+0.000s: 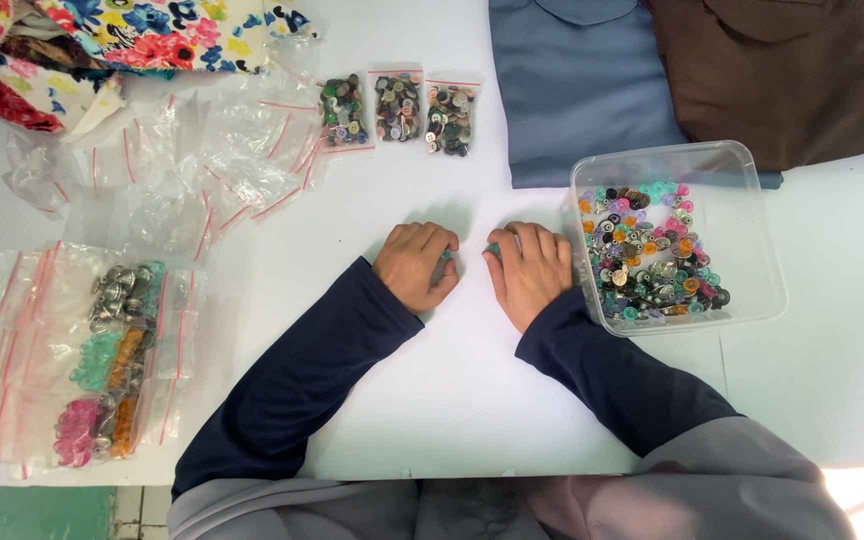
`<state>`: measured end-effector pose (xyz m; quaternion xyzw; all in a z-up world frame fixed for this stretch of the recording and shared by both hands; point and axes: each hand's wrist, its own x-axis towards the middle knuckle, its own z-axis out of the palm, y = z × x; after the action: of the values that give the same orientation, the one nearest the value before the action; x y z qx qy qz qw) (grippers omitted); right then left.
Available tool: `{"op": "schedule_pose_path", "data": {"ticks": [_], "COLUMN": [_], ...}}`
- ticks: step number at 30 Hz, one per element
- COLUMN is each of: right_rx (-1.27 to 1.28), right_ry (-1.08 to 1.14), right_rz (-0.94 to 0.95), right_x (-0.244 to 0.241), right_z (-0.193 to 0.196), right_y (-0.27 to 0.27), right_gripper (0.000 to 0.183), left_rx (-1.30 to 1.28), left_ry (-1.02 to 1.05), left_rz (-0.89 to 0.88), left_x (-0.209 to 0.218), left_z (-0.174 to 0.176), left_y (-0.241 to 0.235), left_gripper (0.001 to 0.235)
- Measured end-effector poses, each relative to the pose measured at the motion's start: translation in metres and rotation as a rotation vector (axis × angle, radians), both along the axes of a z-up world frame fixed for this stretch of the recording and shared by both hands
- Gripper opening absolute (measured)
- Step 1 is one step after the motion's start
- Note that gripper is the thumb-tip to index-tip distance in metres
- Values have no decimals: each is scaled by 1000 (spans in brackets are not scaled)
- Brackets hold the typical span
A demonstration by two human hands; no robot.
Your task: Sorting various colored buttons from a container and placing them into small plastic bags
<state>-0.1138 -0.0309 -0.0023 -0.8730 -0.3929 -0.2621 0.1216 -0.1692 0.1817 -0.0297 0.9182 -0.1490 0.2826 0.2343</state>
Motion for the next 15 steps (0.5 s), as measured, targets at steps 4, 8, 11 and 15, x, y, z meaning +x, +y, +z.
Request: {"op": "schedule_pose_path", "data": {"ticks": [4,8,11,15], "right_rx": [31,52,58,54], "right_ry": [63,144,175,204], "right_rz": [-11,14,24,16], "right_x": [3,4,5,9], "right_z": [-12,-15,-18,-31], "right_y": [-1,-3,-3,-6], "right_gripper": [17,19,20,28], "left_rx": [-3,28,33,33], "left_ry": [22,17,28,50], "left_rz": [-6,-11,-22,-26], "left_x": [-4,-5,-8,-7], "left_z": [10,15,22,18], "left_y": [1,1,0,0], "left_gripper": [18,21,22,26]}}
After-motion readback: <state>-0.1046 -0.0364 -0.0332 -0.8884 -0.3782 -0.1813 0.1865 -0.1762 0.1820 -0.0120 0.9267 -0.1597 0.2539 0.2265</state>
